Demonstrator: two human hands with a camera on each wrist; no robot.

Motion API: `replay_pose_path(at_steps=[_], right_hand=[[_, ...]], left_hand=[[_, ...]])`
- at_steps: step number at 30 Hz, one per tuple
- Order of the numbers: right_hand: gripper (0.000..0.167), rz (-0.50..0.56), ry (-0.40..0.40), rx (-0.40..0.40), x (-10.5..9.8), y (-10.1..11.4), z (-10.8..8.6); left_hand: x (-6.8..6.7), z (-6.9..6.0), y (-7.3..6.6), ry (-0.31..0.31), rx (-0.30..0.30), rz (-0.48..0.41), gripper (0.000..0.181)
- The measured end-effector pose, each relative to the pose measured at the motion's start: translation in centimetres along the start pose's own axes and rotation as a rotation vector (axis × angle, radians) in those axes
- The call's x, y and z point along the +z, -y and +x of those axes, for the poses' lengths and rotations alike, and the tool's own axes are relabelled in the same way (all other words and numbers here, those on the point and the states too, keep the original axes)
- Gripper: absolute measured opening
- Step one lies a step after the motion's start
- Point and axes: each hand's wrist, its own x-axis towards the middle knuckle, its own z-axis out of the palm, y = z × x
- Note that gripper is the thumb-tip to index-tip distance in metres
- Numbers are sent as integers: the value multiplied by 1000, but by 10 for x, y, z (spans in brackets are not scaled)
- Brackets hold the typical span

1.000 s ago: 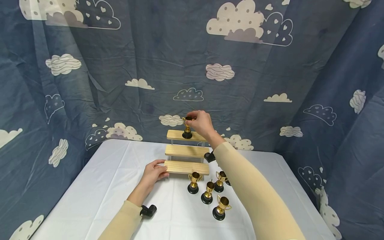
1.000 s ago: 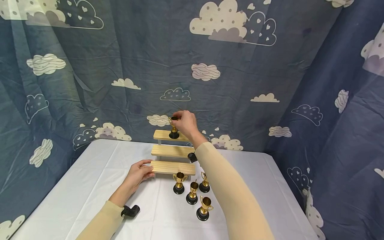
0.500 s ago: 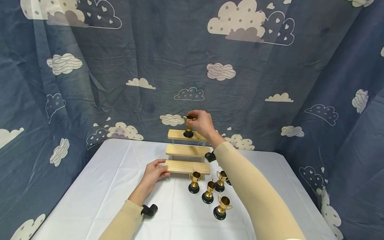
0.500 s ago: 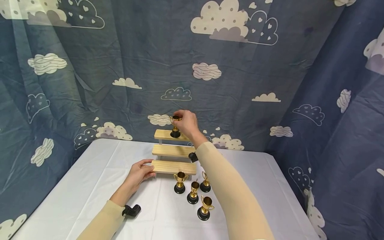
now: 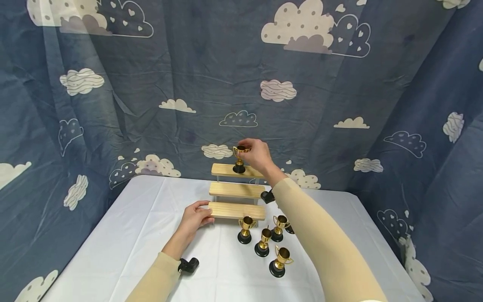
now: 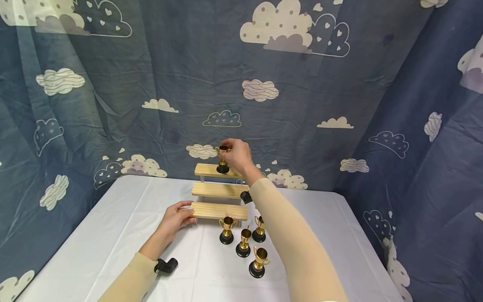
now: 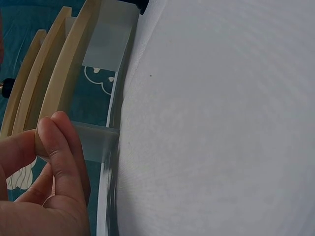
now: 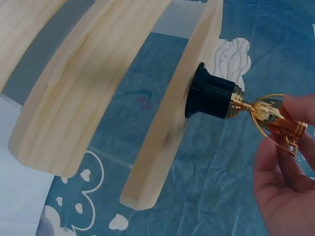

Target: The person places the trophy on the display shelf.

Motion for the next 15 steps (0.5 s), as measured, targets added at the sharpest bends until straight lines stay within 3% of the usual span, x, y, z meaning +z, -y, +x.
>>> replay_pose_path(at_steps=[5, 15], right_hand=[[48, -20, 26, 8, -13, 3, -3], [49, -14, -12, -35, -39, 8, -16]], left_hand=[[1, 1, 0, 7, -2, 2, 45], [2, -2, -2, -8, 3, -1, 42]])
